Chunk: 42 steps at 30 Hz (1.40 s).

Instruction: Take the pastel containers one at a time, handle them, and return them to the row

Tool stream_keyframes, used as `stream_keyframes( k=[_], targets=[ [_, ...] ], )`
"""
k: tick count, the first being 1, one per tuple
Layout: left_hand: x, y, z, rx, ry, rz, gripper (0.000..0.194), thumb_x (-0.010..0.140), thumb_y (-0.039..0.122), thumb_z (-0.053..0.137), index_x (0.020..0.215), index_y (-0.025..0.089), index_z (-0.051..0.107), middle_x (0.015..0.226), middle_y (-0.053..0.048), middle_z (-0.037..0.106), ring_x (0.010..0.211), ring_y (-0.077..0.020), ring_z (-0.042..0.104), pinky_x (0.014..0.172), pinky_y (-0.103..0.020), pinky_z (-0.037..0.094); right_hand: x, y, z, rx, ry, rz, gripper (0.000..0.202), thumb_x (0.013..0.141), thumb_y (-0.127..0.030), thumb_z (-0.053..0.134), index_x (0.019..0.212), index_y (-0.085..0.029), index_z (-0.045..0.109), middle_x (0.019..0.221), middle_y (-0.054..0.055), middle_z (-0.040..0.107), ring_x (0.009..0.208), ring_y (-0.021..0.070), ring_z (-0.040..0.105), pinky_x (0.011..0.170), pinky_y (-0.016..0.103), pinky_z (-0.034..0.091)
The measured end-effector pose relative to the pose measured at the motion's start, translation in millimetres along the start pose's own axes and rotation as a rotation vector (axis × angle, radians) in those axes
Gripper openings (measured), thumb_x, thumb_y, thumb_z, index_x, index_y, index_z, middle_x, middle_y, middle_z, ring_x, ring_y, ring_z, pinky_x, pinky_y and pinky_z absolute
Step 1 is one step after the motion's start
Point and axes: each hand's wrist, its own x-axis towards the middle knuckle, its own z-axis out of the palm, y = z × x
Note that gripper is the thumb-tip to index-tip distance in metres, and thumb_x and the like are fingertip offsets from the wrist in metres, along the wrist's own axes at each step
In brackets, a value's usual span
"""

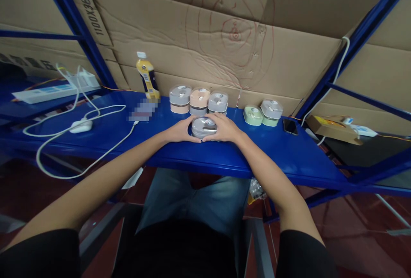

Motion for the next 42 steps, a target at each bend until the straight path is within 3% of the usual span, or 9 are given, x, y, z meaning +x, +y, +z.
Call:
stream_keyframes(
  k=[6, 15, 22, 30, 38, 42],
  targets=[
    [-1.9, 2.9, -1.0, 0.012, 0.027, -0.009, 0.111, 0.066, 0.065, 0.098, 0.156, 0.019, 0.051, 0.157, -0.021, 0.064, 0.145, -0.0455, 0.062, 0.121, -0.059, 0.05, -0.8, 4.9, 6.0, 0.036, -0.004, 0.029, 0.109, 0.074, -0.086, 0.085, 0.159, -0.025, 0.058, 0.145, 0.017, 0.068, 0.136, 0.0414, 0.066, 0.119, 0.061, 0.051],
    [0.3, 3.6, -1.1, 0.001, 0.019, -0.044, 0.104, 0.067, 0.062, 0.098, 0.152, 0.019, 0.056, 0.149, -0.019, 0.07, 0.136, -0.0434, 0.068, 0.115, -0.059, 0.053, -1.1, -7.8, -4.9, 0.039, -0.017, -0.023, 0.095, 0.081, -0.085, 0.08, 0.159, -0.032, 0.061, 0.147, 0.014, 0.066, 0.138, 0.0407, 0.063, 0.121, 0.061, 0.05],
    [1.4, 6.8, -2.6, -0.002, 0.015, -0.05, 0.104, 0.068, 0.064, 0.096, 0.154, 0.018, 0.058, 0.152, -0.019, 0.069, 0.14, -0.0433, 0.066, 0.118, -0.058, 0.051, -0.2, -8.7, -7.5, 0.004, -0.026, -0.042, 0.098, 0.08, -0.084, 0.081, 0.159, -0.028, 0.062, 0.151, 0.015, 0.063, 0.141, 0.0405, 0.061, 0.124, 0.058, 0.048],
    [4.4, 4.1, -3.0, 0.034, 0.029, -0.089, 0.098, 0.066, 0.067, 0.095, 0.145, 0.018, 0.064, 0.141, -0.018, 0.075, 0.13, -0.0436, 0.071, 0.111, -0.058, 0.056, 4.4, -2.5, -7.2, 0.037, -0.039, -0.039, 0.094, 0.08, -0.077, 0.087, 0.159, -0.031, 0.062, 0.148, 0.014, 0.066, 0.137, 0.0401, 0.065, 0.121, 0.059, 0.05],
    [2.8, 6.4, -4.5, 0.075, 0.02, -0.117, 0.102, 0.063, 0.066, 0.096, 0.146, 0.016, 0.064, 0.145, -0.019, 0.072, 0.134, -0.0452, 0.068, 0.115, -0.057, 0.054, 5.0, 8.7, 0.0, 0.035, -0.097, -0.024, 0.104, 0.076, -0.078, 0.089, 0.164, -0.033, 0.056, 0.153, 0.013, 0.062, 0.142, 0.0417, 0.062, 0.123, 0.062, 0.049],
    [1.9, -0.7, -4.5, 0.023, 0.045, -0.112, 0.097, 0.065, 0.062, 0.096, 0.142, 0.015, 0.063, 0.145, -0.021, 0.071, 0.135, -0.0433, 0.069, 0.116, -0.059, 0.053, -1.3, 13.5, -3.4, 0.073, -0.098, -0.049, 0.096, 0.082, -0.076, 0.084, 0.164, -0.033, 0.056, 0.155, 0.013, 0.062, 0.144, 0.0402, 0.061, 0.125, 0.063, 0.046]
  ],
)
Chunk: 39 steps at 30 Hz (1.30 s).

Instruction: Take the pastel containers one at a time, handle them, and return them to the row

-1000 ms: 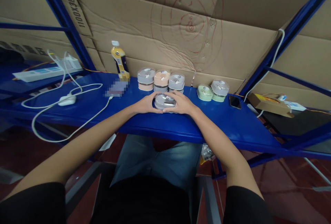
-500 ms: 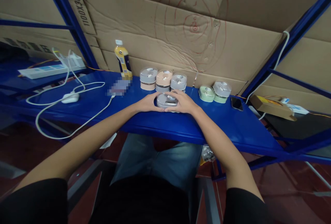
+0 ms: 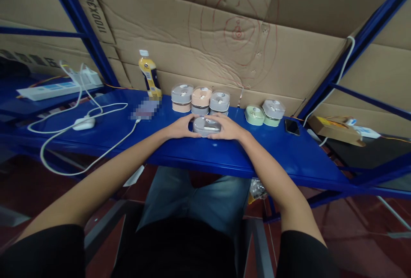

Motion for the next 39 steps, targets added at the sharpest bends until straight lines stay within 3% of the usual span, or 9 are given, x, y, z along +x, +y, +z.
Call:
stream_keyframes(
  k=[5, 11, 16, 20, 24, 27, 33, 39],
  targets=[
    [-0.9, -6.5, -0.1, -0.095, 0.028, 0.053, 0.084, 0.071, 0.053, 0.094, 0.141, 0.017, 0.062, 0.149, -0.022, 0.07, 0.138, -0.0402, 0.068, 0.12, -0.06, 0.051, -15.2, -2.1, -0.7, -0.048, 0.018, 0.111, 0.104, 0.077, -0.071, 0.09, 0.165, -0.029, 0.054, 0.139, 0.014, 0.07, 0.129, 0.0413, 0.067, 0.117, 0.063, 0.052],
    [-2.7, -4.1, -2.1, -0.075, 0.045, 0.042, 0.08, 0.069, 0.058, 0.097, 0.133, 0.02, 0.068, 0.139, -0.016, 0.077, 0.13, -0.0388, 0.073, 0.117, -0.058, 0.055, -17.5, -9.7, 1.8, -0.093, 0.025, 0.145, 0.101, 0.076, -0.063, 0.092, 0.163, -0.028, 0.057, 0.132, 0.013, 0.073, 0.122, 0.0399, 0.069, 0.111, 0.063, 0.054],
    [-3.4, -2.2, -3.0, -0.047, 0.04, 0.084, 0.057, 0.078, 0.06, 0.087, 0.116, 0.02, 0.073, 0.123, -0.013, 0.082, 0.117, -0.0345, 0.077, 0.114, -0.057, 0.058, -26.2, -10.0, -29.7, -0.07, 0.044, 0.155, 0.097, 0.07, -0.059, 0.095, 0.156, -0.027, 0.065, 0.14, 0.013, 0.074, 0.126, 0.0421, 0.07, 0.113, 0.062, 0.054],
    [-3.3, -0.2, -3.3, -0.029, 0.057, 0.067, 0.045, 0.085, 0.059, 0.078, 0.107, 0.021, 0.074, 0.117, -0.012, 0.083, 0.113, -0.0328, 0.077, 0.113, -0.056, 0.058, -52.4, 2.3, -78.1, -0.039, 0.276, 0.269, 0.086, 0.076, -0.062, 0.087, 0.152, -0.026, 0.067, 0.151, 0.011, 0.071, 0.135, 0.0419, 0.067, 0.118, 0.06, 0.051],
    [-0.7, -0.4, -2.5, -0.008, 0.058, 0.06, 0.04, 0.085, 0.058, 0.076, 0.103, 0.022, 0.076, 0.115, -0.011, 0.083, 0.111, -0.0331, 0.077, 0.112, -0.058, 0.058, -60.5, 28.2, -102.2, -0.263, 0.638, 0.579, 0.094, 0.078, -0.062, 0.084, 0.158, -0.017, 0.059, 0.148, 0.023, 0.067, 0.139, 0.0489, 0.06, 0.117, 0.071, 0.046],
    [1.1, -2.0, -1.8, 0.012, 0.063, 0.056, 0.039, 0.085, 0.058, 0.076, 0.102, 0.023, 0.076, 0.116, -0.011, 0.083, 0.111, -0.0335, 0.076, 0.111, -0.057, 0.058, -41.7, 44.6, -91.1, -0.335, 0.704, 0.733, 0.096, 0.077, -0.059, 0.086, 0.159, -0.017, 0.057, 0.142, 0.026, 0.064, 0.135, 0.0511, 0.059, 0.112, 0.074, 0.047],
    [1.7, -3.6, -1.2, 0.052, 0.067, 0.063, 0.038, 0.085, 0.057, 0.076, 0.102, 0.023, 0.076, 0.115, -0.011, 0.082, 0.111, -0.034, 0.076, 0.108, -0.055, 0.059, 16.2, 48.6, -46.0, -0.344, 0.548, 0.934, 0.083, 0.071, -0.042, 0.096, 0.144, -0.015, 0.067, 0.144, 0.031, 0.058, 0.134, 0.0547, 0.058, 0.111, 0.074, 0.045],
    [2.0, -4.1, -1.0, 0.096, 0.063, 0.071, 0.04, 0.087, 0.057, 0.074, 0.104, 0.021, 0.076, 0.117, -0.011, 0.082, 0.112, -0.0328, 0.077, 0.109, -0.052, 0.059, 42.1, 34.8, -23.0, -0.548, 0.406, 1.07, 0.085, 0.084, -0.049, 0.088, 0.153, -0.013, 0.057, 0.145, 0.031, 0.058, 0.133, 0.0472, 0.061, 0.109, 0.056, 0.048]
  ],
)
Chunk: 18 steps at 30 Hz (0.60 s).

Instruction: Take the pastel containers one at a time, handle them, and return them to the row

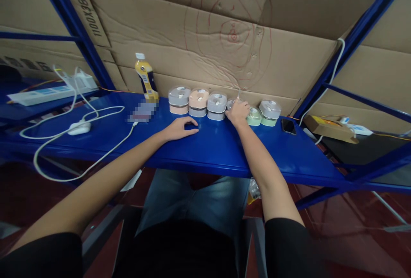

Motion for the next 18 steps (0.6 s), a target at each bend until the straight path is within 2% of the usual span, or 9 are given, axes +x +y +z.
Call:
stream_keyframes(
  k=[3, 10, 14, 16, 18],
  targets=[
    [0.5, -0.6, 0.7, 0.006, 0.002, 0.005, 0.04, 0.087, 0.057, 0.073, 0.104, 0.021, 0.076, 0.117, -0.012, 0.082, 0.112, -0.0328, 0.077, 0.108, -0.052, 0.059, -6.1, -4.2, 3.0, -0.08, -0.035, 0.011, 0.086, 0.087, -0.054, 0.087, 0.154, -0.011, 0.055, 0.147, 0.032, 0.059, 0.134, 0.0451, 0.061, 0.108, 0.051, 0.047],
    [1.4, -1.8, 2.3, 0.008, 0.01, 0.026, 0.039, 0.087, 0.056, 0.072, 0.103, 0.02, 0.076, 0.116, -0.012, 0.081, 0.11, -0.0329, 0.077, 0.107, -0.052, 0.059, -10.3, -3.4, 14.1, -0.102, -0.07, 0.009, 0.092, 0.09, -0.054, 0.085, 0.158, -0.006, 0.048, 0.149, 0.036, 0.057, 0.135, 0.046, 0.061, 0.104, 0.054, 0.051],
    [1.3, -2.2, 1.8, 0.013, 0.009, 0.028, 0.037, 0.087, 0.054, 0.072, 0.102, 0.021, 0.076, 0.115, -0.012, 0.081, 0.11, -0.032, 0.076, 0.106, -0.051, 0.06, -7.5, -0.2, 9.0, -0.079, -0.105, -0.035, 0.092, 0.086, -0.048, 0.089, 0.156, -0.004, 0.05, 0.147, 0.037, 0.058, 0.141, 0.0474, 0.057, 0.106, 0.055, 0.053],
    [1.4, -2.5, 1.7, 0.015, 0.009, 0.03, 0.037, 0.087, 0.054, 0.072, 0.102, 0.021, 0.076, 0.115, -0.012, 0.081, 0.11, -0.0317, 0.076, 0.106, -0.051, 0.06, -5.6, 1.7, 3.4, -0.064, -0.082, -0.046, 0.087, 0.081, -0.042, 0.092, 0.15, -0.004, 0.055, 0.144, 0.037, 0.061, 0.137, 0.0495, 0.059, 0.105, 0.059, 0.054],
    [1.6, -2.9, 1.8, 0.016, 0.011, 0.031, 0.038, 0.087, 0.055, 0.072, 0.102, 0.02, 0.076, 0.115, -0.012, 0.081, 0.11, -0.0317, 0.076, 0.106, -0.051, 0.06, -4.4, 1.5, -1.2, -0.041, 0.007, -0.113, 0.081, 0.078, -0.037, 0.094, 0.144, -0.004, 0.061, 0.142, 0.038, 0.062, 0.133, 0.0518, 0.061, 0.105, 0.063, 0.054]
  ],
)
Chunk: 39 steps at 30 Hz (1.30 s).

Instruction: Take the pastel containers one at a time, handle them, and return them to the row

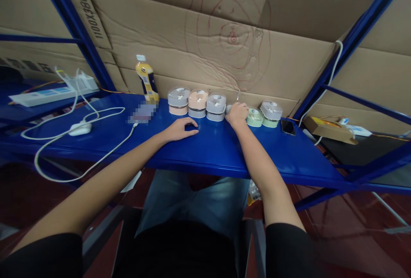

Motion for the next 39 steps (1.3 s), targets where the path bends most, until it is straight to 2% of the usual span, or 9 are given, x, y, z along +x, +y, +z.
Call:
stream_keyframes(
  k=[3, 6, 15, 18, 22, 26, 30, 33, 39],
  targets=[
    [0.4, -0.7, 0.7, 0.001, -0.002, 0.008, 0.036, 0.087, 0.054, 0.073, 0.101, 0.02, 0.076, 0.114, -0.012, 0.081, 0.11, -0.0314, 0.076, 0.107, -0.05, 0.06, -0.2, -7.4, 0.0, 0.043, 0.144, -0.308, 0.092, 0.077, -0.038, 0.096, 0.154, -0.009, 0.056, 0.158, 0.035, 0.053, 0.143, 0.0537, 0.054, 0.112, 0.069, 0.049],
    [0.9, -1.4, 1.3, -0.005, 0.001, 0.011, 0.035, 0.087, 0.053, 0.073, 0.101, 0.021, 0.076, 0.113, -0.011, 0.081, 0.109, -0.031, 0.076, 0.107, -0.05, 0.059, -2.9, -21.6, 8.0, 0.046, 0.128, -0.562, 0.106, 0.077, -0.043, 0.097, 0.166, -0.016, 0.045, 0.175, 0.028, 0.037, 0.159, 0.0517, 0.039, 0.124, 0.071, 0.04],
    [-1.5, 1.2, 1.1, -0.069, 0.016, -0.01, 0.035, 0.086, 0.053, 0.077, 0.101, 0.021, 0.076, 0.112, -0.011, 0.081, 0.11, -0.0329, 0.076, 0.108, -0.054, 0.059, -14.9, -26.3, 0.9, 0.071, 0.153, -0.634, 0.066, 0.095, -0.015, 0.066, 0.159, -0.006, 0.052, 0.164, 0.028, 0.055, 0.155, 0.0438, 0.047, 0.128, 0.063, 0.038],
    [-1.7, 2.4, 3.1, -0.224, 0.087, -0.064, 0.048, 0.083, 0.054, 0.084, 0.114, 0.02, 0.072, 0.114, -0.013, 0.08, 0.108, -0.0311, 0.076, 0.107, -0.054, 0.059, -14.4, -19.3, -13.9, 0.219, 0.249, -0.57, 0.064, 0.099, -0.024, 0.061, 0.159, -0.004, 0.05, 0.162, 0.028, 0.057, 0.153, 0.0435, 0.048, 0.128, 0.064, 0.038],
    [3.5, 3.7, -1.0, -0.573, 0.233, -0.135, 0.072, 0.082, 0.067, 0.085, 0.13, 0.019, 0.063, 0.121, -0.016, 0.077, 0.116, -0.0318, 0.077, 0.108, -0.051, 0.06, -11.8, -11.9, -33.2, 0.623, 0.34, -0.571, 0.066, 0.106, -0.053, 0.057, 0.16, -0.016, 0.048, 0.158, 0.023, 0.06, 0.148, 0.0399, 0.054, 0.126, 0.063, 0.044],
    [5.7, 10.4, -14.8, -0.974, 0.056, -0.208, 0.087, 0.089, 0.089, 0.062, 0.139, 0.018, 0.06, 0.128, -0.023, 0.078, 0.123, -0.0397, 0.078, 0.109, -0.053, 0.062, -22.9, -9.1, -46.6, 0.961, 0.083, -0.675, 0.073, 0.103, -0.075, 0.055, 0.157, -0.026, 0.051, 0.154, 0.014, 0.065, 0.142, 0.0339, 0.062, 0.123, 0.056, 0.05],
    [-2.3, 20.7, -23.6, -1.005, -0.164, -0.229, 0.088, 0.084, 0.074, 0.08, 0.147, 0.015, 0.06, 0.13, -0.025, 0.079, 0.123, -0.0441, 0.078, 0.113, -0.057, 0.061, -44.2, -9.3, -51.6, 1.003, -0.226, -0.71, 0.073, 0.101, -0.072, 0.062, 0.158, -0.027, 0.052, 0.16, 0.013, 0.062, 0.149, 0.0318, 0.058, 0.127, 0.052, 0.047],
    [-8.4, 25.6, -24.3, -0.93, -0.199, -0.199, 0.083, 0.082, 0.063, 0.086, 0.145, 0.015, 0.062, 0.131, -0.025, 0.078, 0.124, -0.0437, 0.078, 0.111, -0.056, 0.062, -52.1, -8.0, -50.7, 0.997, -0.345, -0.712, 0.073, 0.1, -0.063, 0.069, 0.161, -0.029, 0.05, 0.165, 0.013, 0.059, 0.154, 0.0316, 0.054, 0.127, 0.052, 0.047],
    [-8.6, 25.9, -21.9, -0.889, -0.205, -0.186, 0.094, 0.077, 0.069, 0.087, 0.149, 0.015, 0.059, 0.133, -0.026, 0.078, 0.121, -0.0416, 0.078, 0.106, -0.055, 0.063, -50.6, 6.5, -47.7, 1.06, -0.475, -0.675, 0.079, 0.09, -0.052, 0.081, 0.159, -0.028, 0.054, 0.168, 0.013, 0.055, 0.154, 0.0321, 0.055, 0.126, 0.052, 0.049]
  ],
)
